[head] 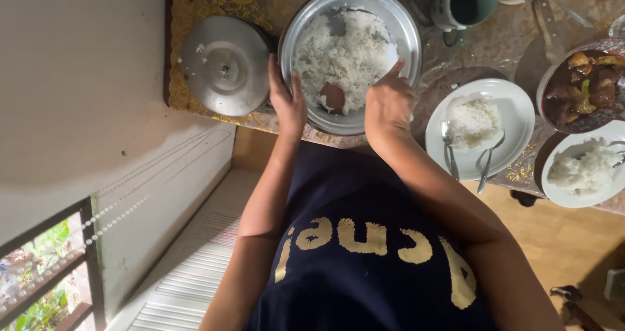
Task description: The recorder is scooping rice from a rice cooker into plates and preparing a meal with side dishes.
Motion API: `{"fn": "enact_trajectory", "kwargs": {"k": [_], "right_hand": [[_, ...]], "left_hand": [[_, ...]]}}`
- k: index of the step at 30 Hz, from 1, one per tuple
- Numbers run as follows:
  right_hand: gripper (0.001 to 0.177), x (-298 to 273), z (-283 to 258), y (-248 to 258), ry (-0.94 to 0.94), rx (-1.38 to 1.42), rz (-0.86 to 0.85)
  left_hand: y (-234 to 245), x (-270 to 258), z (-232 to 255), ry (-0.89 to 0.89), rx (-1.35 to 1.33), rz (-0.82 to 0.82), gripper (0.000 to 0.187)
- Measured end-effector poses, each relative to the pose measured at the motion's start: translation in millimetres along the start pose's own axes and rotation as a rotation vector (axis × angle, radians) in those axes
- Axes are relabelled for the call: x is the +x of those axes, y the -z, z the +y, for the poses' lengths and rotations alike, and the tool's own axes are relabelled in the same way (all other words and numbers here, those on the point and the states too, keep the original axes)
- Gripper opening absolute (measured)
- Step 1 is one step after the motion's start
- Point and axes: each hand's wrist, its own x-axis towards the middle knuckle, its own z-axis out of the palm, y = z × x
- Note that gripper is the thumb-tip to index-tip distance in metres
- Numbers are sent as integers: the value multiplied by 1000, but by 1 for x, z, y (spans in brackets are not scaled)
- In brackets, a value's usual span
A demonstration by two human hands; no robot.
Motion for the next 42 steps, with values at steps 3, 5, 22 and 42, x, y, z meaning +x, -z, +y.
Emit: {"fn": "enact_trajectory", "kwargs": {"k": [3,5,22,42], "right_hand": [[60,13,-25,-14,3,-117,-170],[59,14,-30,-30,-40,-123,-221],[55,7,-13,-42,73,484,-196],[67,-5,-42,-11,276,450,-10]], "left_hand": [[-4,5,12,2,30,-36,55],[-2,5,22,-19,47,-60,52],[-6,8,38,-39,70,-54,51],[-5,10,40,-9,20,-67,51]]}}
